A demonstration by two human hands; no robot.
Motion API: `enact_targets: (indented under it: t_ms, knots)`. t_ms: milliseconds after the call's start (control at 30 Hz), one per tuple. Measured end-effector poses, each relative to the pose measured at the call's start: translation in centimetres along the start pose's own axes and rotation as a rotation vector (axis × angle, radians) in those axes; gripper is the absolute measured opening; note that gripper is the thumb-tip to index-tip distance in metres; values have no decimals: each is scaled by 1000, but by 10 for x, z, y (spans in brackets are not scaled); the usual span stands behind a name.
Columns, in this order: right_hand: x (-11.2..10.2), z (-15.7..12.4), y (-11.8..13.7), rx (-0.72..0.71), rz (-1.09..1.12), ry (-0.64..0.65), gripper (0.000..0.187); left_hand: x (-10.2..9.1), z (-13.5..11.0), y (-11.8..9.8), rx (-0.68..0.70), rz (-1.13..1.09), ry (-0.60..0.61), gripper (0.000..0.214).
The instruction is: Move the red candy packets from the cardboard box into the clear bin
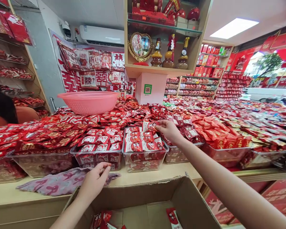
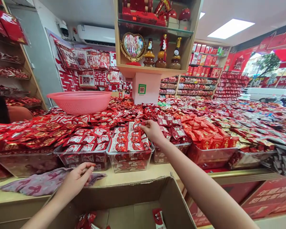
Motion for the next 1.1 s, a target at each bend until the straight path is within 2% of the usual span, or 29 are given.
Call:
enact_targets:
  t_ms: [100,200,400,667,833,967,1033,1067,1100]
  knots:
    - [1,30,-17,60,-163,-21,33,2,-2,-3,27,125,9,31]
    - [15,41,-26,85,-267,25,35,1,-2,-6,45,193,16,30]
    - [34,45,-30,91,-471,146,23,2,-2,-7,71,275,13,27]
    - [40,41,-27,110,-700,167,23,3,0,-4,89,374,27,26]
    - [38,32,-16,85,-776,149,21,6,1,-2,92,397,55,26]
    - [29,9,19,-5,-769,115,22,7,1,-3,90,399,61,27]
    - [39,-19,43,-131,-648,244,21,8,1,-4,89,402,59,26]
    - [53,-40,55,-219,-534,389,21,8,1,-5,90,402,58,26]
    - [72,-66,65,-301,-405,588,20,8,1,-6,92,402,57,26]
Point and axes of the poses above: each hand's wrist, its own z-axis towards the middle knuckle, its own x-axis out of the palm, y = z × x, the point moved 8 cm from there along z, towards the middle knuckle, and after that the axes turned 4 degrees about y, right-handed, at the moved point
